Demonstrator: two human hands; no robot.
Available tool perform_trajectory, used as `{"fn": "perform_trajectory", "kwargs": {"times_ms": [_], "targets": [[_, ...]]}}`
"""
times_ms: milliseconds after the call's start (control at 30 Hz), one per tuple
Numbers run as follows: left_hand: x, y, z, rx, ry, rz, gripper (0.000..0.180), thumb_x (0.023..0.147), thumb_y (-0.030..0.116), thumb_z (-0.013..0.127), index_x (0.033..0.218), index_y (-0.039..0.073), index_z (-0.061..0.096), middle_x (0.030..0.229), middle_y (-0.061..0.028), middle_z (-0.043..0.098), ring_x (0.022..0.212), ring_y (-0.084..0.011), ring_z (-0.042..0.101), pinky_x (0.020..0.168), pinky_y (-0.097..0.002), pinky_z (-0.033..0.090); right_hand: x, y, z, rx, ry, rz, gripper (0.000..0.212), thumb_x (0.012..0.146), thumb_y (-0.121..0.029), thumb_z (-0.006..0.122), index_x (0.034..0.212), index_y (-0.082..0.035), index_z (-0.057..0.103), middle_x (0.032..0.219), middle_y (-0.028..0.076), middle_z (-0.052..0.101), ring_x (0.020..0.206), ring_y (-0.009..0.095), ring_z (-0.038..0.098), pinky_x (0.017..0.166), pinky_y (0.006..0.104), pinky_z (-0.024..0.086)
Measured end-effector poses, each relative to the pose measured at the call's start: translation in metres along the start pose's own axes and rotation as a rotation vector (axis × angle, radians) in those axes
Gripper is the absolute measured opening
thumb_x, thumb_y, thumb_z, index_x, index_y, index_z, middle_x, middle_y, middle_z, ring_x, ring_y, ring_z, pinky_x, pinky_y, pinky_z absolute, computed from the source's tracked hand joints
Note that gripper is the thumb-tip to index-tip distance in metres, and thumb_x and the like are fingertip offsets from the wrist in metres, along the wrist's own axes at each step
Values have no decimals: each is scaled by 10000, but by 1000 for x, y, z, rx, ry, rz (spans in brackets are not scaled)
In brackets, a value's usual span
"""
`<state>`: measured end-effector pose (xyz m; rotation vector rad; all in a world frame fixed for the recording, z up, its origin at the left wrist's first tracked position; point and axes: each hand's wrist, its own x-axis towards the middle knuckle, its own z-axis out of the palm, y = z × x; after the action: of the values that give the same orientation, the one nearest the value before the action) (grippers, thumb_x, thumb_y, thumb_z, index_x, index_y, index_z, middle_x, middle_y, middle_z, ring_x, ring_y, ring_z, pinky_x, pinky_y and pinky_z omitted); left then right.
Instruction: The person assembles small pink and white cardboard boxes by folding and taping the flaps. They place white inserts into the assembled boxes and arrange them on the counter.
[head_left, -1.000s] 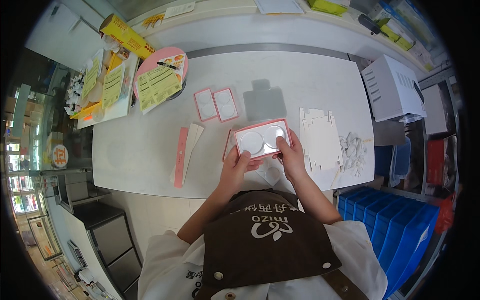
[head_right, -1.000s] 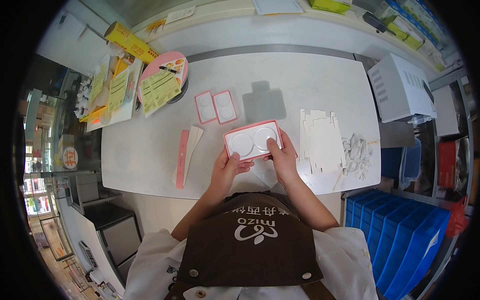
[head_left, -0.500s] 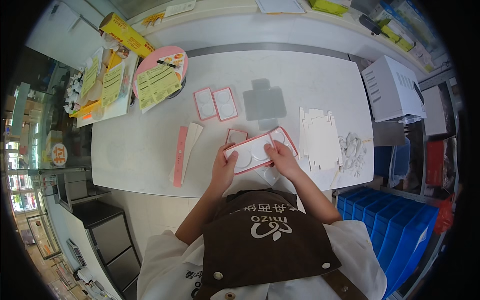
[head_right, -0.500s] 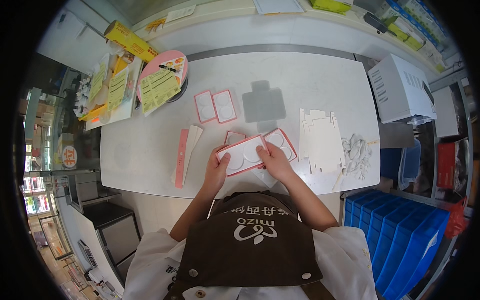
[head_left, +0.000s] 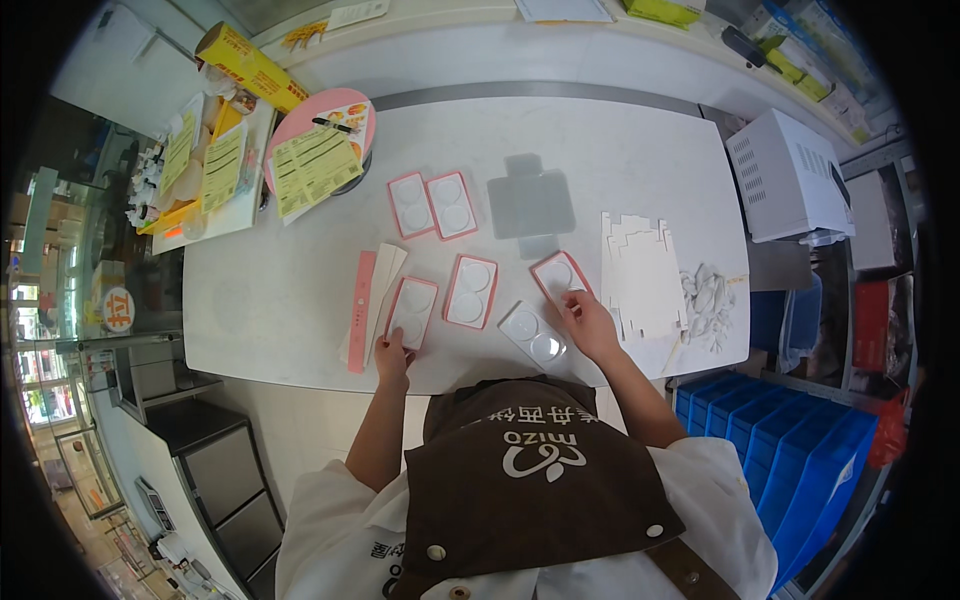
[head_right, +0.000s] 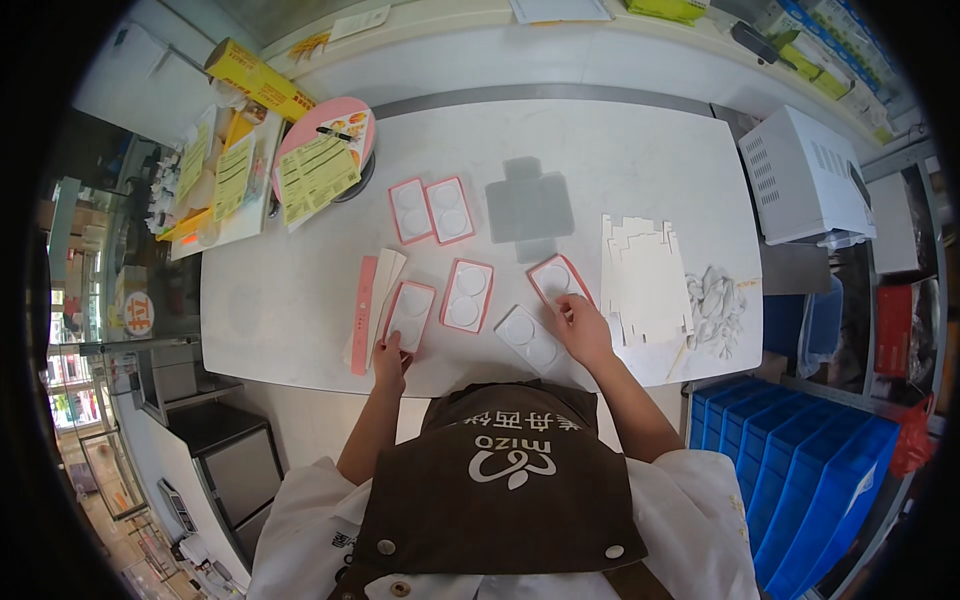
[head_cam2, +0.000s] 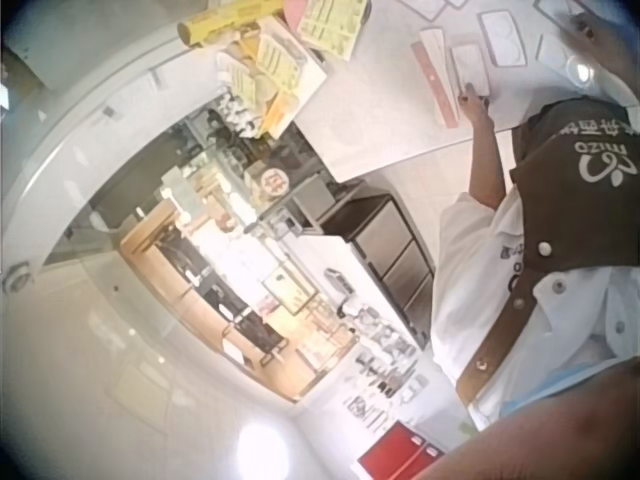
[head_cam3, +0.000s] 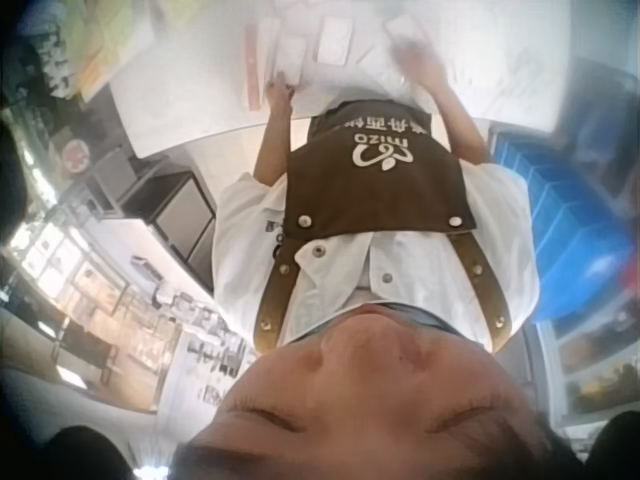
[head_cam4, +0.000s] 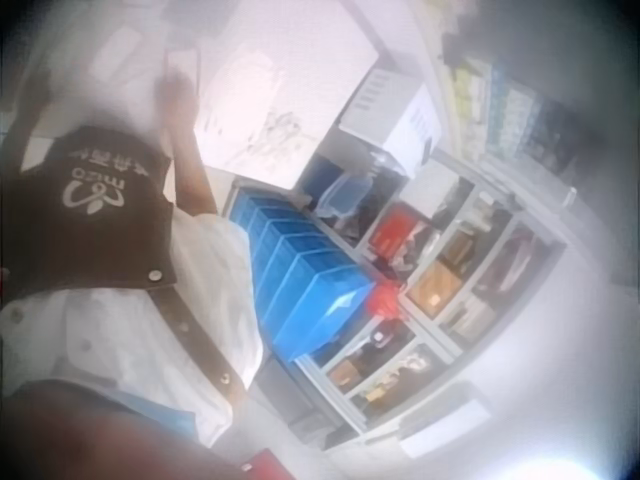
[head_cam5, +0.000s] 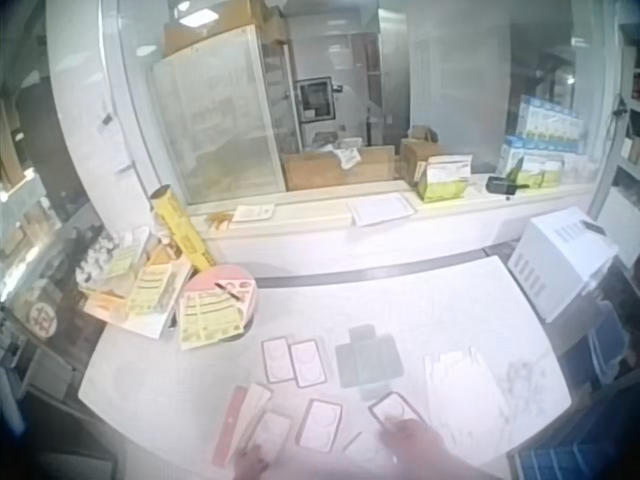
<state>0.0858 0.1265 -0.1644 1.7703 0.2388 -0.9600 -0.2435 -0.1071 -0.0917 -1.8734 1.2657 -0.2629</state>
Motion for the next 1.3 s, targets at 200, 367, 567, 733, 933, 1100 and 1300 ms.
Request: {"fn": "perform_trajectory", "kwargs": {"times_ms": [200,367,567,733,933,1100,1300], "targets": [[-9,-5,9,693,106,514,531,951,281,682,1385,19,525,1301,-191,583,1105,-297,620,959,-461,515,-24,-3,7,-244,-414,-47,210,920,-220,689,1086,-102,639,1037,130,704,906,357,691,782,438,559],[-29,16,34,964,15,984,580,887,189,658,1441,72,531,1541,-229,451,1416,-409,439,1157,-550,371,-27,28,43,-141,-636,-149,344,904,-245,716,1199,-87,633,1070,143,704,963,324,696,850,424,558],[-45,22,65,1300,-351,1036,703,840,199,669,1522,161,501,1670,-197,297,1516,-462,309,1207,-629,284,-2,14,66,111,-392,-15,443,969,-224,668,1371,-53,595,1151,167,707,1027,313,691,894,404,549],[-31,6,79,1304,-295,971,718,847,230,671,1532,121,488,1713,-188,204,1550,-448,253,1220,-633,263,14,11,53,415,-340,-65,394,986,-181,662,1349,-35,624,1090,104,725,1019,241,698,870,376,561],[-17,8,88,1221,-183,836,724,865,242,679,1544,98,473,1717,-194,194,1564,-424,234,1225,-619,261,36,63,-40,332,55,165,190,955,-159,685,1077,-13,674,916,92,729,837,221,707,761,364,571],[-39,7,97,1127,-84,983,552,879,187,661,1411,77,561,1622,-191,356,1464,-442,360,1172,-571,339,29,172,-124,-95,360,354,377,848,-218,780,1130,8,674,1026,141,718,921,252,701,835,374,562],[-96,-5,137,878,-365,930,315,878,147,671,1186,89,692,1239,-152,694,1164,-368,634,980,-459,517,41,240,-156,-67,360,323,629,832,-247,792,1363,24,589,1189,181,695,1067,272,683,907,388,553]]}}
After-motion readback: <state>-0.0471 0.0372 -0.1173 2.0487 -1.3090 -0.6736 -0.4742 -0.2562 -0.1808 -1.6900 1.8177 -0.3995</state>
